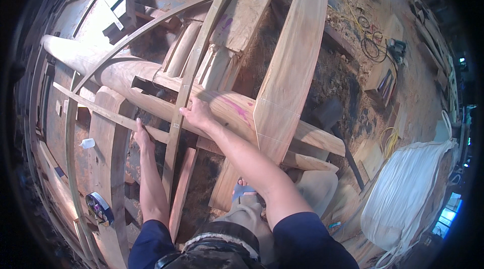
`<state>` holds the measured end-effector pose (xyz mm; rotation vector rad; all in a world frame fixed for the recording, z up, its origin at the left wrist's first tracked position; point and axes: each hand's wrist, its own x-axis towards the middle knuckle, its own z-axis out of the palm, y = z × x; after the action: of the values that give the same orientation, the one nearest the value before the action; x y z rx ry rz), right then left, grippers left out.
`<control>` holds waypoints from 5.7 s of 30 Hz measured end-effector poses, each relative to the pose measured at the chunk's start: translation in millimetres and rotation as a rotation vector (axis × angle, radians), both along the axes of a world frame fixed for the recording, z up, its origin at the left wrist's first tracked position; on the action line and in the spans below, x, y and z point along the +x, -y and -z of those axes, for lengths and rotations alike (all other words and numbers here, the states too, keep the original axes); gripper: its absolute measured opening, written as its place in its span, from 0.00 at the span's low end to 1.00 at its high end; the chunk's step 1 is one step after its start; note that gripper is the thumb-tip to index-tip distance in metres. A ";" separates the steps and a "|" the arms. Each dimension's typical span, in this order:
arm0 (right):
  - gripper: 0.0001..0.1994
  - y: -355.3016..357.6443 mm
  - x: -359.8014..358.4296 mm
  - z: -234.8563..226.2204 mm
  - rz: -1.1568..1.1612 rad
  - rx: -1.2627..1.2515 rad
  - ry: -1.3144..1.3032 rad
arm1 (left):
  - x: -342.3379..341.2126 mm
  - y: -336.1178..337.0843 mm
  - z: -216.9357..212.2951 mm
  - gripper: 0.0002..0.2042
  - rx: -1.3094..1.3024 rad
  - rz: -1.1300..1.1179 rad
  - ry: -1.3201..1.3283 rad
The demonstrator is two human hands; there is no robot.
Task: The person assembles a wooden chair frame by fitting curved and straight wooden pieces together. They use a mallet to tap joints into place and apply glue to the connections before securing them.
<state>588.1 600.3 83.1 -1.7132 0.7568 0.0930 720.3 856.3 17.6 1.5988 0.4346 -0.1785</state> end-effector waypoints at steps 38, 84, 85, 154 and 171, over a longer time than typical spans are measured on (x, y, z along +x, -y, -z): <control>0.35 122.7 -355.5 99.1 0.417 -0.800 -0.340 | -26.6 10.2 -13.8 0.25 1.112 0.859 0.750; 0.44 436.7 -593.5 241.6 -0.008 -0.141 -1.180 | -235.6 577.7 -24.8 0.32 1.063 1.173 0.878; 0.48 441.6 -600.9 261.6 -0.084 -0.122 -1.170 | -235.9 578.4 -25.6 0.31 1.066 1.165 0.871; 0.11 544.9 -425.4 65.6 -0.120 0.389 -0.903 | -235.0 570.4 -24.5 0.23 0.788 0.934 0.720; 0.37 410.4 -629.0 54.5 -0.018 -0.450 -1.052 | -251.8 524.3 -41.2 0.28 0.205 0.675 0.552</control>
<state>-41.0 189.9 28.6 -2.0587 1.6126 0.9504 468.5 332.0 58.9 1.8634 -0.5402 -0.1944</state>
